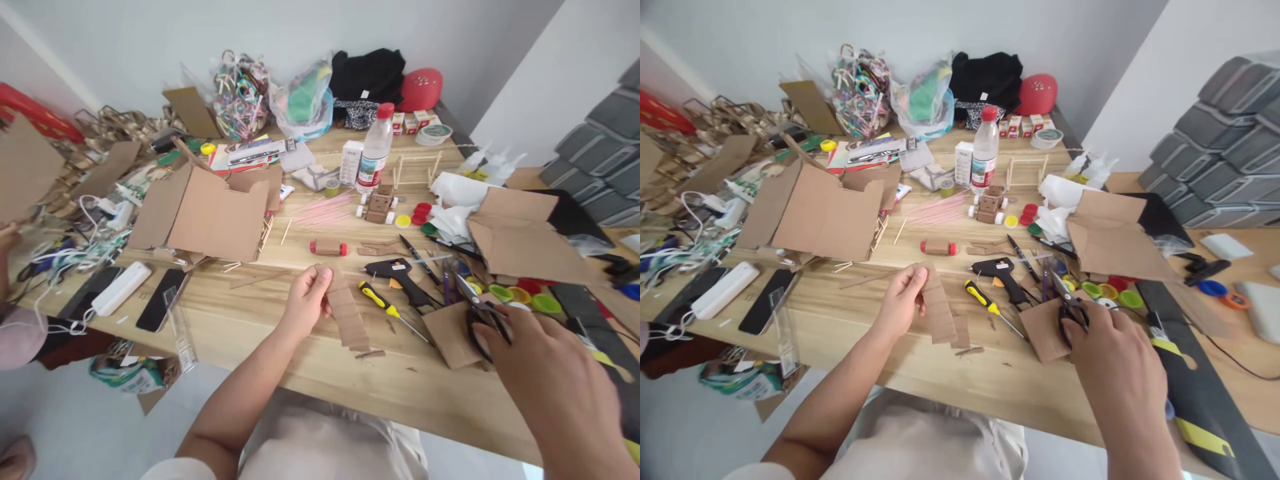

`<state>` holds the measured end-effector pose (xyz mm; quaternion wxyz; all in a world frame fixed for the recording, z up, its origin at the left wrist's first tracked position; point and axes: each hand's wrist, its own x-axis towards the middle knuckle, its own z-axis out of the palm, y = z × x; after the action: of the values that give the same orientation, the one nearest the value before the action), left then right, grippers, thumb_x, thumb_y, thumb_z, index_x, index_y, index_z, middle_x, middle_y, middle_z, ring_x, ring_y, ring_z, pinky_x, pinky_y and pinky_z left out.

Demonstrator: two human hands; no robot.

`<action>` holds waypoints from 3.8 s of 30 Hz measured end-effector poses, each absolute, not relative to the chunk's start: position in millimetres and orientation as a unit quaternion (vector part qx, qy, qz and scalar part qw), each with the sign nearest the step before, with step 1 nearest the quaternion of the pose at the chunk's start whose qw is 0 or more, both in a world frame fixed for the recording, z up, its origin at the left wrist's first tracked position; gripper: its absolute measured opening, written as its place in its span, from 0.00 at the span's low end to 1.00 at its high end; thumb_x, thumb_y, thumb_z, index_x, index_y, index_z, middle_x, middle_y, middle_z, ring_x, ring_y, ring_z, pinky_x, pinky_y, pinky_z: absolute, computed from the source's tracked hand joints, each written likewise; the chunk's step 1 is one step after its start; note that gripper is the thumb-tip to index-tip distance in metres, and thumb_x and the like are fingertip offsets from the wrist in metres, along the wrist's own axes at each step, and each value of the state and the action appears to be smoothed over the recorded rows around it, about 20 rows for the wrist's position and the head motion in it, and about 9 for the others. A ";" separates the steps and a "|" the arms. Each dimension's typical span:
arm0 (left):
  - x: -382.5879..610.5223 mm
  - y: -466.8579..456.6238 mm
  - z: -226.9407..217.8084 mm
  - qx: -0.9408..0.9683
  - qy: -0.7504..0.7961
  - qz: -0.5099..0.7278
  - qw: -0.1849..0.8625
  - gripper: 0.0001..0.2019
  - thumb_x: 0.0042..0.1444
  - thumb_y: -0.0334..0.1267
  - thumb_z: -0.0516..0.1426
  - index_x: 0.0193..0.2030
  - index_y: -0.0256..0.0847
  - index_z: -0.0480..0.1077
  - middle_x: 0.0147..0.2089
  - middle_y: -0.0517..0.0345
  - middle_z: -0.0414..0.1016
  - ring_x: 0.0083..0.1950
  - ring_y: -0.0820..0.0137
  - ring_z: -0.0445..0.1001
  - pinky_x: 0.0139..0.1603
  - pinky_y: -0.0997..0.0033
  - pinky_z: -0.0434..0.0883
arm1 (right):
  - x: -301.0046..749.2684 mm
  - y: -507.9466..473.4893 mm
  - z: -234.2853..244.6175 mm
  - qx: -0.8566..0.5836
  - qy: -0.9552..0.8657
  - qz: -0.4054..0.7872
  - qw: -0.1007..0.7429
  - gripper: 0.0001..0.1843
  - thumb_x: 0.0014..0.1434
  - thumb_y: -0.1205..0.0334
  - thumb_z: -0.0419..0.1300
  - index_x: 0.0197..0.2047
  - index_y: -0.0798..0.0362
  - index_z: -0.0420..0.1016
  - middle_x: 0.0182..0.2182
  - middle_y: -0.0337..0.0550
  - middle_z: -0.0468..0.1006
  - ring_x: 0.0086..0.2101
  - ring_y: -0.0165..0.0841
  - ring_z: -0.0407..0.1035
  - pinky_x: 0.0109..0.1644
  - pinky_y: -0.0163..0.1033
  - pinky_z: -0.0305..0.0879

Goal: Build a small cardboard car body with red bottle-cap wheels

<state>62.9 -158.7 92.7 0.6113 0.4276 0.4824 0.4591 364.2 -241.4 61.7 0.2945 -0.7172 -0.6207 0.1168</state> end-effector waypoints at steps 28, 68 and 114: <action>37.8 -182.4 88.9 0.404 0.383 0.452 0.697 0.27 0.41 0.59 0.75 0.34 0.37 0.79 0.29 0.54 0.81 0.30 0.69 0.77 0.32 0.72 0.73 | 217.6 -206.5 110.9 -0.371 -0.826 0.095 0.414 0.12 0.69 0.73 0.57 0.45 0.47 0.78 0.36 0.44 0.81 0.35 0.36 0.79 0.38 0.39 0.77; 40.7 -182.6 100.6 0.500 0.438 0.473 0.579 0.28 0.47 0.64 0.69 0.23 0.40 0.71 0.22 0.60 0.69 0.26 0.71 0.68 0.27 0.73 0.67 | 217.8 -197.4 125.4 -0.478 -0.732 0.238 0.424 0.12 0.66 0.57 0.66 0.30 0.48 0.76 0.27 0.40 0.80 0.27 0.34 0.74 0.32 0.38 0.72; 37.6 -184.3 96.0 0.499 0.451 0.379 0.636 0.35 0.42 0.73 0.66 0.19 0.43 0.58 0.19 0.68 0.55 0.22 0.77 0.58 0.22 0.76 0.63 | 199.9 -211.1 85.1 -0.488 -0.670 0.366 0.423 0.29 0.72 0.37 0.49 0.24 0.46 0.59 0.17 0.33 0.64 0.19 0.30 0.58 0.21 0.36 0.55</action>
<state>37.6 -184.3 96.0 0.6361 0.4987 0.4508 0.3788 199.9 -211.1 85.1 0.4232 -0.4877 -0.6700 0.3663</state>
